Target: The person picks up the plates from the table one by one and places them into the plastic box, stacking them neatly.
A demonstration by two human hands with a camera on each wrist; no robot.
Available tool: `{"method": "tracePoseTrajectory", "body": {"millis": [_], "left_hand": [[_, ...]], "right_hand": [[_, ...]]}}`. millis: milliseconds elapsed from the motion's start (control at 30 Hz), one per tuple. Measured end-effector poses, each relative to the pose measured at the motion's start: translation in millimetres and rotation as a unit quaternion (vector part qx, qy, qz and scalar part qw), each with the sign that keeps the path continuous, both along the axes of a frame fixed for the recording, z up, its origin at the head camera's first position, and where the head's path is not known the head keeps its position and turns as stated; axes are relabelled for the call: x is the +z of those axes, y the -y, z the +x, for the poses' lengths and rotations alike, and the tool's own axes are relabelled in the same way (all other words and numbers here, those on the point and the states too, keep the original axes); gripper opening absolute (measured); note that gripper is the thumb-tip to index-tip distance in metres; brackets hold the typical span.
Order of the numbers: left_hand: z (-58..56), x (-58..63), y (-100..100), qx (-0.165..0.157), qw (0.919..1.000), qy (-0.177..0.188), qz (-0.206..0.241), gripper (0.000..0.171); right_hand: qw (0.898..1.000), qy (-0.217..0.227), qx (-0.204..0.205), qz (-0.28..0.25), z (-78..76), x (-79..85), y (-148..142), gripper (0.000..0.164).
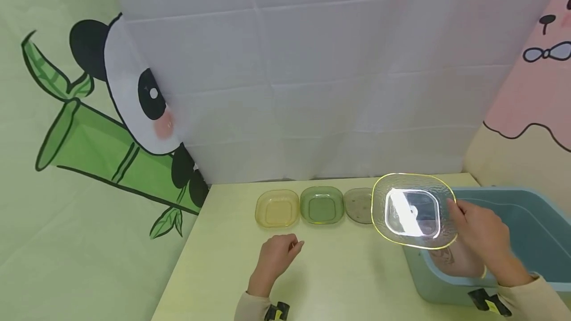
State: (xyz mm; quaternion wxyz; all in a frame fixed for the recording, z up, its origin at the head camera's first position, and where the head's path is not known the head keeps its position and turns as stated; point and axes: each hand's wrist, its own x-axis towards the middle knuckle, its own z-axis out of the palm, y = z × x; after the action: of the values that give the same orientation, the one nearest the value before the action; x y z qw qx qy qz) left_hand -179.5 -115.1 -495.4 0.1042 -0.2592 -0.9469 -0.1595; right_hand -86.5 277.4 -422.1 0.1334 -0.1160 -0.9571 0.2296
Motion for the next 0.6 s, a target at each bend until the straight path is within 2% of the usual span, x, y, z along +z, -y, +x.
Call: {"method": "tracePoseTrajectory", "body": {"millis": [333, 600], "left_hand": [[-0.7, -4.2, 1.3, -0.003, 0.9999, -0.010, 0.004, 0.027], [0.2, -5.0, 4.7, 0.002, 0.9999, 0.011, 0.002, 0.026]], "right_hand": [[1.000, -0.006, -0.010, 0.018, 6.3, -0.1, -23.7, 0.043], [0.999, 0.037, -0.010, 0.029, 12.6, -13.5, -48.9, 0.046]]}}
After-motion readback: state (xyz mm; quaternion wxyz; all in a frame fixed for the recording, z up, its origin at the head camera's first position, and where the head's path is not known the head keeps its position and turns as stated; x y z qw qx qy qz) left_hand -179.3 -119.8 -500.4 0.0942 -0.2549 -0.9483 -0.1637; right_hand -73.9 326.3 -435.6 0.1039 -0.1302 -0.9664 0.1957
